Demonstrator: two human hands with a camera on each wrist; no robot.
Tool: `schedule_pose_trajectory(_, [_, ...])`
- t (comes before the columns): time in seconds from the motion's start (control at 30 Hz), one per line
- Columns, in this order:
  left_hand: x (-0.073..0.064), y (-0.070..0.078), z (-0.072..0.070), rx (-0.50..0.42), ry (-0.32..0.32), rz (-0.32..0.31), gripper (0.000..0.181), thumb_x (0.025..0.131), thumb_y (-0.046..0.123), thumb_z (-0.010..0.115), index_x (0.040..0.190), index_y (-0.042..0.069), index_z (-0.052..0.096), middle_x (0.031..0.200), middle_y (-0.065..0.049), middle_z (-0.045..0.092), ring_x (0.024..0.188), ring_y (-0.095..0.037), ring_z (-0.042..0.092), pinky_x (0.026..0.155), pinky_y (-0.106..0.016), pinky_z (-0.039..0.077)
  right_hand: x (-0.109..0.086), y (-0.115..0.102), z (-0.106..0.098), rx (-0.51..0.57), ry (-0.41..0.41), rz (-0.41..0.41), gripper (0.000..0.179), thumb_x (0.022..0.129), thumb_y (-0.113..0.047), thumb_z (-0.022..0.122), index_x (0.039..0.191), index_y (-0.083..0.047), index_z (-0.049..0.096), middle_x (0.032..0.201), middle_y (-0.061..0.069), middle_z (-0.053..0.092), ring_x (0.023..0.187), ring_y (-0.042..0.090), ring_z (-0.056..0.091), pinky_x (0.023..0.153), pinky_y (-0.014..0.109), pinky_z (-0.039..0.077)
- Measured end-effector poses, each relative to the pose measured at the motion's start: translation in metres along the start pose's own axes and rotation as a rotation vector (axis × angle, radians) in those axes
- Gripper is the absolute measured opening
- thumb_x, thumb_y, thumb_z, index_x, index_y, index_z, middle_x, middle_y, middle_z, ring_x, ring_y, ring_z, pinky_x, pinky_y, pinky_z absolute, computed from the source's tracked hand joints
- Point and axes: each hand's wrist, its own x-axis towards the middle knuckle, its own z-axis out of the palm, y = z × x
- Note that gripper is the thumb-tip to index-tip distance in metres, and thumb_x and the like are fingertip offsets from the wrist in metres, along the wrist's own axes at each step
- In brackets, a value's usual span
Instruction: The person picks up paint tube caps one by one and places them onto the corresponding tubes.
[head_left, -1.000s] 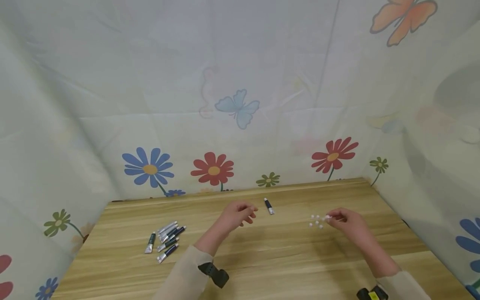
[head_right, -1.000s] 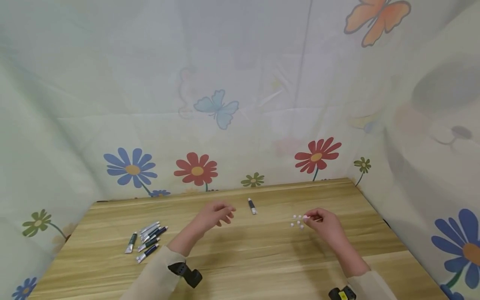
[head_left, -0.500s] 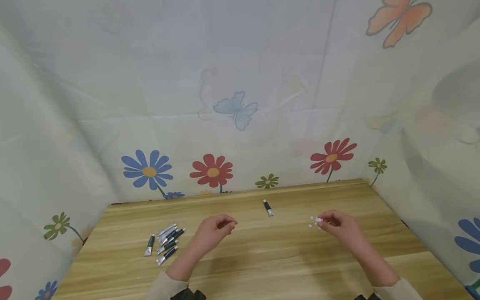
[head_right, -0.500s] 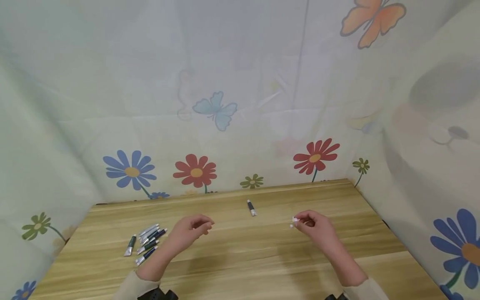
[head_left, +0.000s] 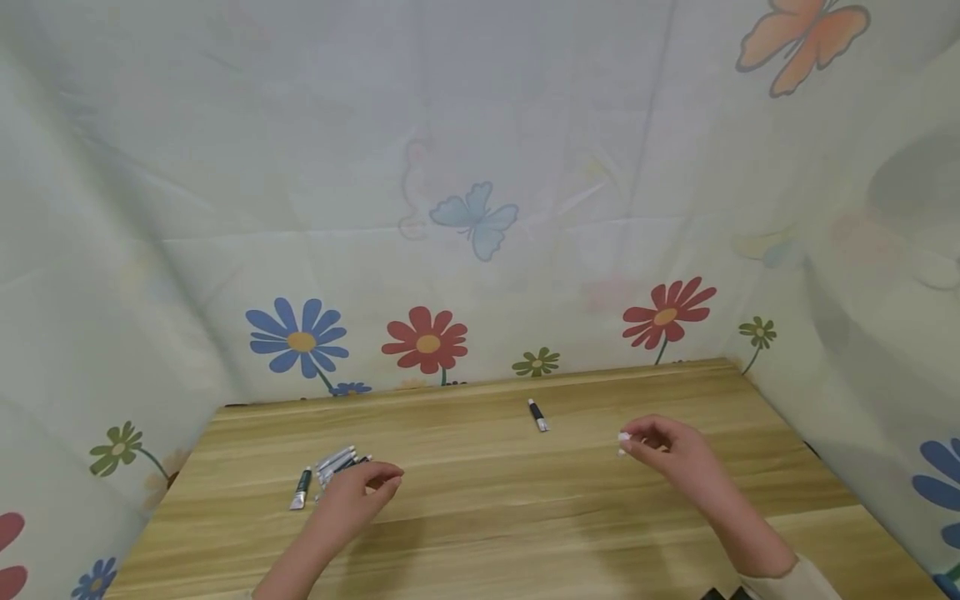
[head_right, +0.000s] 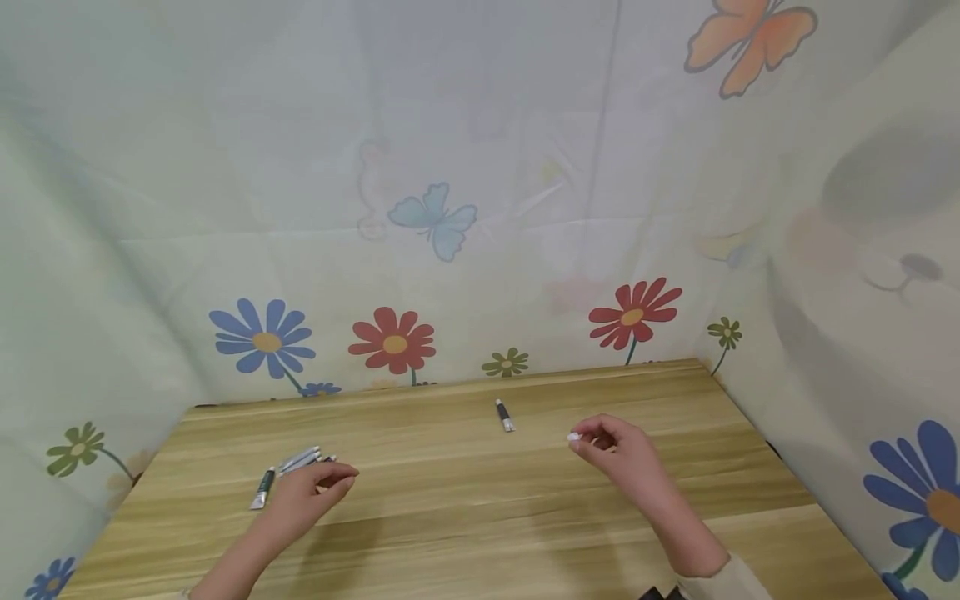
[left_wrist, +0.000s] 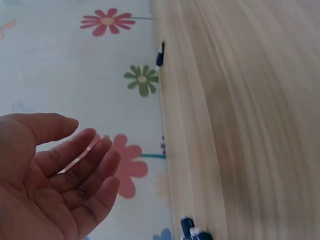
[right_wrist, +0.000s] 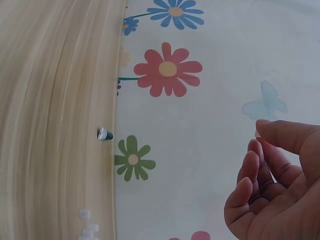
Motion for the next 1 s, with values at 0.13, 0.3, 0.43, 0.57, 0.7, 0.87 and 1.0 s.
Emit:
schedule_pose_trajectory(0.13, [-0.005,-0.018,-0.005,0.053,0.036,0.004,0.017,0.094,0.012,0.071,0.108,0.005,0.076,0.103,-0.006,0.077,0.088,-0.017,0.07,0.076,-0.034,0.058,0.0,-0.006,0.002,0.005,-0.015,-0.016,0.026,0.096,-0.024,0.072,0.114,-0.005,0.07,0.092,0.004,0.07,0.078,0.01,0.054,0.062,0.023,0.045])
schedule_pose_trajectory(0.3, [-0.009,-0.042,-0.01,0.219,0.068,-0.006,0.021,0.09,0.012,0.075,0.108,0.003,0.075,0.106,-0.012,0.077,0.092,-0.024,0.073,0.081,-0.044,0.059,0.001,-0.012,0.008,0.026,-0.035,-0.031,0.026,0.097,-0.023,0.071,0.114,-0.004,0.07,0.092,0.005,0.069,0.078,0.011,0.054,0.062,0.023,0.046])
schedule_pose_trajectory(0.43, [-0.01,-0.056,-0.013,0.296,0.099,0.001,0.02,0.087,0.012,0.077,0.104,0.003,0.075,0.102,-0.014,0.077,0.095,-0.032,0.073,0.085,-0.052,0.057,0.002,-0.017,0.014,0.054,-0.045,-0.008,0.025,0.096,-0.022,0.072,0.113,-0.004,0.07,0.093,0.005,0.069,0.08,0.014,0.055,0.064,0.023,0.047])
schedule_pose_trajectory(0.57, [-0.01,-0.066,-0.015,0.32,0.114,0.004,0.021,0.084,0.011,0.078,0.103,0.003,0.075,0.102,-0.016,0.076,0.096,-0.036,0.073,0.084,-0.054,0.057,0.004,-0.021,0.02,0.082,-0.055,-0.021,0.025,0.095,-0.02,0.073,0.112,-0.003,0.07,0.095,0.007,0.069,0.08,0.014,0.055,0.065,0.022,0.048])
schedule_pose_trajectory(0.7, [-0.008,-0.073,-0.015,0.332,0.084,-0.003,0.024,0.083,0.011,0.08,0.104,0.002,0.075,0.103,-0.018,0.076,0.095,-0.036,0.073,0.083,-0.054,0.057,0.005,-0.024,0.023,0.089,-0.067,-0.049,0.023,0.095,-0.019,0.073,0.111,-0.003,0.07,0.095,0.008,0.068,0.08,0.013,0.055,0.066,0.022,0.049])
schedule_pose_trajectory(0.87, [-0.006,-0.081,-0.014,0.345,0.047,-0.003,0.024,0.081,0.014,0.082,0.1,0.002,0.074,0.095,-0.014,0.077,0.084,-0.028,0.071,0.075,-0.05,0.057,0.007,-0.027,0.025,0.092,-0.076,-0.071,0.022,0.095,-0.019,0.073,0.11,-0.003,0.07,0.094,0.007,0.068,0.08,0.012,0.056,0.066,0.022,0.049])
schedule_pose_trajectory(1.0, [-0.004,-0.086,-0.013,0.344,0.028,-0.027,0.024,0.081,0.014,0.081,0.1,0.002,0.074,0.093,-0.011,0.077,0.082,-0.025,0.07,0.075,-0.049,0.057,0.009,-0.03,0.028,0.098,-0.084,-0.092,0.022,0.095,-0.02,0.073,0.11,-0.003,0.07,0.094,0.007,0.069,0.079,0.012,0.056,0.066,0.022,0.049])
